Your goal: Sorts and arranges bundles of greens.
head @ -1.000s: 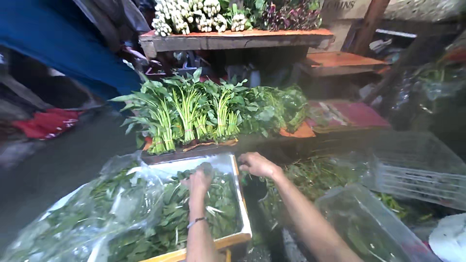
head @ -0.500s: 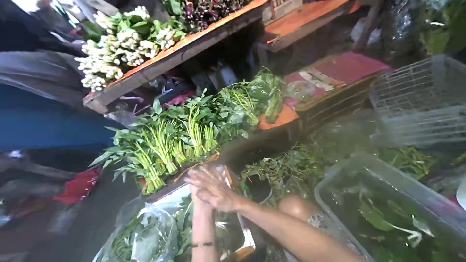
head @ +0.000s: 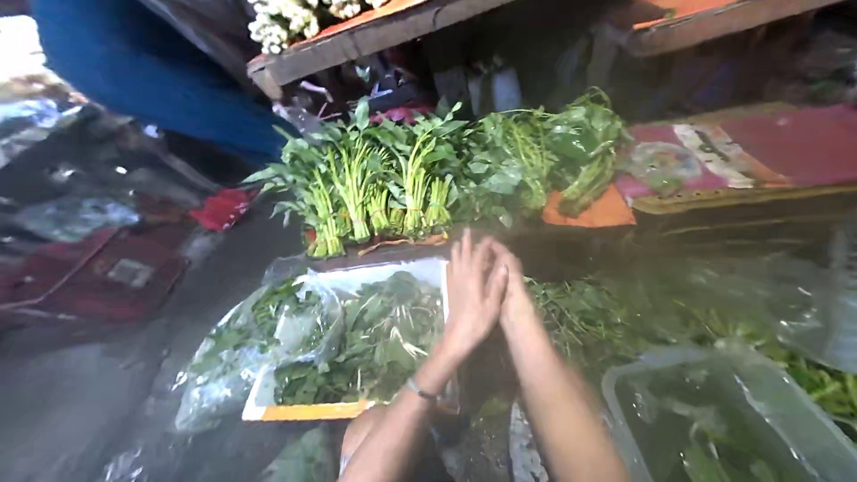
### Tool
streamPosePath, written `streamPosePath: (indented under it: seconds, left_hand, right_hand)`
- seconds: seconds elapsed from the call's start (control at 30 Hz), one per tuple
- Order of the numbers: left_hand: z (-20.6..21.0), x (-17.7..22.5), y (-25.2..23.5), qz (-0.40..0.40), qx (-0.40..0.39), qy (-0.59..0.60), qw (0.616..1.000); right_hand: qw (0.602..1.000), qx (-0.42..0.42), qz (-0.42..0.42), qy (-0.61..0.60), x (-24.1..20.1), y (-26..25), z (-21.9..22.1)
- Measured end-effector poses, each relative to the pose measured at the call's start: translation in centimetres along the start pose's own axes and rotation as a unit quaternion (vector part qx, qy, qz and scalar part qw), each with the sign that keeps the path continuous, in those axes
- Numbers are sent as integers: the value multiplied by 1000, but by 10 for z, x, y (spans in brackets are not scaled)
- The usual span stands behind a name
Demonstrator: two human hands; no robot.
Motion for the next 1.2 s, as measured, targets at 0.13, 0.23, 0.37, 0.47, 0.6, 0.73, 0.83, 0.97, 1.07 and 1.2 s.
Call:
streamPosePath:
  seconds: [0.13,0.23,0.37,0.47,0.6,0.73,0.83,0.97,1.07,1.2]
  left_hand:
    - [52,-66,50,-34,-136,-55,989]
    - [92,-104,75,29,-284,-204,936]
    - [127,-136,92,70,-361,-288,884]
    - [136,-141,101,45,-399,-277,873]
    - [138,-135,110,24,-438,-286,852]
    - [132,-132,105,8,-426,-302,853]
    - [129,-133,105,-6,-428,-305,851]
    - [112,-128,105,-59,-442,-306,841]
    - [69,-121,110,-143,-451,-279,836]
    - [-52,-135,109,-152,-354,-125,914]
  right_hand:
    - [994,50,14,-93,-8,-29,-31]
    - [994,30,-10,-103,-17,-34,-34]
    - [995,7,-2,-100,-8,-27,-22]
    - [997,-22,20,-74,5,-24,-9]
    - [997,-41,41,-49,22,-20,4]
    - [995,-55,58,-61,34,-17,15]
    - [997,-51,50,-18,45,-15,19]
    - [982,-57,35,176,82,-14,25]
    - [918,-127,17,376,128,-12,34]
    - [719,-230,-123,644,173,8,50]
Point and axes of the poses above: each hand's wrist, its own y-axis away from the middle knuckle, its own z-axis out of the palm, x = y × z, the point moved 9 cm from there along -y, towards the middle knuckle, and after that the axes turned 9 degrees about -z, right-handed, at the moved point
